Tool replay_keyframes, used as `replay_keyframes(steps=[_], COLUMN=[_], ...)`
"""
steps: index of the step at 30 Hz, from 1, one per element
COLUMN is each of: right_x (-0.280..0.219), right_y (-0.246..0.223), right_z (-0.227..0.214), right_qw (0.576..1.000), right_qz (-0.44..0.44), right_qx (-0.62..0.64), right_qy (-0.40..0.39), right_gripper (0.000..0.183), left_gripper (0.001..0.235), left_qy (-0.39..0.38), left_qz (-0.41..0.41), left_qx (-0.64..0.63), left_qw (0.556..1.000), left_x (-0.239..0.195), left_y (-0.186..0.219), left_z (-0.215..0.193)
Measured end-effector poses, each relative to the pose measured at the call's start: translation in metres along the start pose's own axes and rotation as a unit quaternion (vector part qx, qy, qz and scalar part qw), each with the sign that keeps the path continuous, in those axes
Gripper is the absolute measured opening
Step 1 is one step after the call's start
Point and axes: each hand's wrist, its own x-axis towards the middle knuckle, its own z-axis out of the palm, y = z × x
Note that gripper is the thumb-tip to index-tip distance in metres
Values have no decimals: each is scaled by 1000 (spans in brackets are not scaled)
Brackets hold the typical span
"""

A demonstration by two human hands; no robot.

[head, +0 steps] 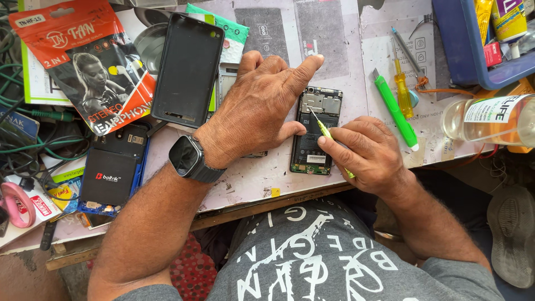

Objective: The person uses a green screwdriver to remove screws from a disassembled smartphone on a cluttered workbench. They handle the phone's internal components, including the motherboard and battery, while other phone parts and tools are visible nearby.

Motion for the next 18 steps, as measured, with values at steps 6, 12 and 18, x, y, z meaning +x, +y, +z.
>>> replay_keyframes(steps=[6, 12, 18], right_x=[-4, -4, 4], right_y=[1, 3, 0], right_z=[0, -3, -8], right_qw=[999, 991, 968], right_qz=[18, 96, 201], right_qx=[27, 93, 146], right_qy=[22, 28, 23], right_gripper=[26, 23, 17], left_gripper=[109, 109, 108], left_qy=[8, 13, 17], left_qz=[4, 7, 7], left_qx=[-3, -6, -5], left_qw=[1000, 1000, 1000], left_x=[-1, -2, -2], left_y=[-1, -2, -1], left_z=[2, 2, 3])
